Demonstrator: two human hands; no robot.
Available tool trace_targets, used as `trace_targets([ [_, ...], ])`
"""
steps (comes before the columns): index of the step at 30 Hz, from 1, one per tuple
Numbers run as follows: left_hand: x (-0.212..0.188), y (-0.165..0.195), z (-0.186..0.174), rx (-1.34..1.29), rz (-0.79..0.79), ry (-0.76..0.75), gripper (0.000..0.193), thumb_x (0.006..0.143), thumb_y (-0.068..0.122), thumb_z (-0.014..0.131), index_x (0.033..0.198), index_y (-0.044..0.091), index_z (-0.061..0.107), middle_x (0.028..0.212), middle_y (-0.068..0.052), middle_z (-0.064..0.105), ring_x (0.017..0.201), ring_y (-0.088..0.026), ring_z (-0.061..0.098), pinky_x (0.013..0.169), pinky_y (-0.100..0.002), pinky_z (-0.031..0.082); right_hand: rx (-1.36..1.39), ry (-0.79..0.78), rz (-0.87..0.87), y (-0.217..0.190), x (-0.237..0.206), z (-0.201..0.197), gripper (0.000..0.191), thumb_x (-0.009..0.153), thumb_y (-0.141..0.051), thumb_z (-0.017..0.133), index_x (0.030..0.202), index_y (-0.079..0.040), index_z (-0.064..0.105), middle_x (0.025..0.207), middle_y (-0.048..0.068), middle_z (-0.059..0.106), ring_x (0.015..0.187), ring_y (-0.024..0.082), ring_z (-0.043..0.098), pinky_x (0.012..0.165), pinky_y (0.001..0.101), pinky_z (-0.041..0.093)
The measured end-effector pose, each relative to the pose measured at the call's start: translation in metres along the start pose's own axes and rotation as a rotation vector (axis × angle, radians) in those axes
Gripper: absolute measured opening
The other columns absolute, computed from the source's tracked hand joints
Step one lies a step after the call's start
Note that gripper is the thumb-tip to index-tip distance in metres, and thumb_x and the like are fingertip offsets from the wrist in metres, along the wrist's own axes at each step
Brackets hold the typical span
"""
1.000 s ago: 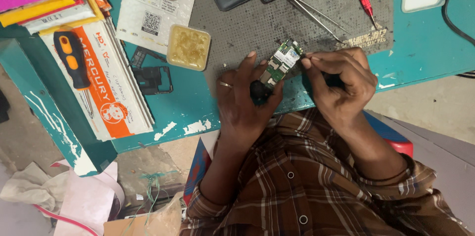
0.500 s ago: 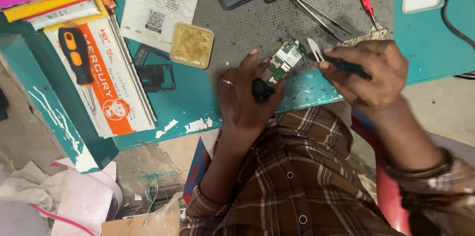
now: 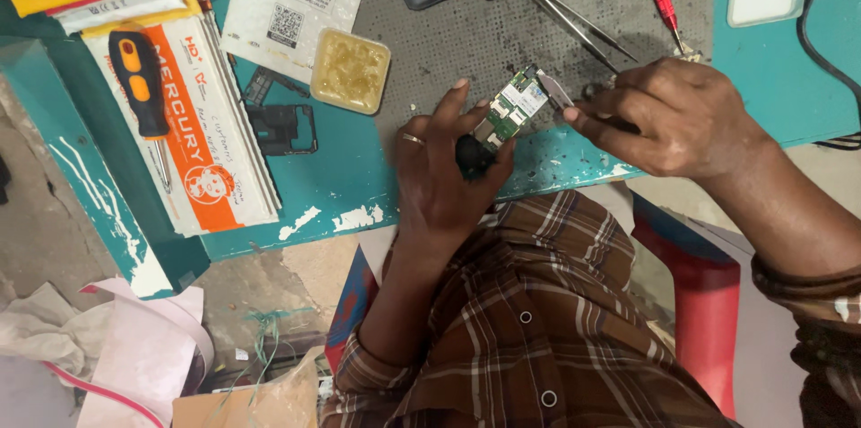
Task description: The person applies flux to a small circuit board and then uses a soldering iron to solder components on the board. They handle the board, flux container, and soldering iron throughout the clip.
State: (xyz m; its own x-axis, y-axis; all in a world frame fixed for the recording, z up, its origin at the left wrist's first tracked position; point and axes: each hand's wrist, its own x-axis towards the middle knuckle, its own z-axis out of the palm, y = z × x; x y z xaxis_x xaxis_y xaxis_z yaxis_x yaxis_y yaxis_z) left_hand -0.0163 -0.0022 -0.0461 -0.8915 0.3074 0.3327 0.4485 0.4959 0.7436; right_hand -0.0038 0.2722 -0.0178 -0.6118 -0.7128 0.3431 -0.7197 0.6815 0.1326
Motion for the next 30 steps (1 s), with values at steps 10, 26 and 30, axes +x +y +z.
trace_targets([
  [10, -0.001, -0.004, 0.001, 0.026, 0.053, 0.004, 0.072, 0.090, 0.020, 0.089, 0.144, 0.002, 0.045, 0.123, -0.002, 0.074, 0.102, -0.022, 0.061, 0.098, -0.039, 0.046, 0.003, -0.145, 0.005, 0.001, 0.009, -0.007, 0.011, 0.088, -0.016, 0.085, 0.098, -0.021, 0.084, 0.074, -0.004, 0.057, 0.080, 0.011, 0.062, 0.060, 0.0247, 0.052],
  [26, 0.000, 0.000, -0.001, -0.007, 0.000, 0.005, 0.074, 0.091, 0.020, 0.088, 0.149, 0.003, 0.045, 0.118, -0.001, 0.076, 0.104, -0.021, 0.062, 0.098, -0.037, 0.046, 0.759, 0.483, 0.941, -0.057, 0.013, 0.025, 0.015, 0.097, 0.001, 0.083, 0.093, -0.002, 0.069, 0.099, 0.011, 0.075, 0.092, 0.019, 0.075, 0.080, 0.0249, 0.057],
  [30, 0.000, 0.001, -0.001, 0.000, 0.000, 0.005, 0.073, 0.090, 0.019, 0.088, 0.148, 0.004, 0.045, 0.117, -0.002, 0.077, 0.103, -0.021, 0.062, 0.098, -0.037, 0.047, 0.558, 0.458, 0.885, -0.068, 0.020, 0.024, 0.019, 0.099, 0.007, 0.087, 0.095, 0.000, 0.070, 0.097, 0.013, 0.077, 0.089, 0.020, 0.075, 0.082, 0.0268, 0.053],
])
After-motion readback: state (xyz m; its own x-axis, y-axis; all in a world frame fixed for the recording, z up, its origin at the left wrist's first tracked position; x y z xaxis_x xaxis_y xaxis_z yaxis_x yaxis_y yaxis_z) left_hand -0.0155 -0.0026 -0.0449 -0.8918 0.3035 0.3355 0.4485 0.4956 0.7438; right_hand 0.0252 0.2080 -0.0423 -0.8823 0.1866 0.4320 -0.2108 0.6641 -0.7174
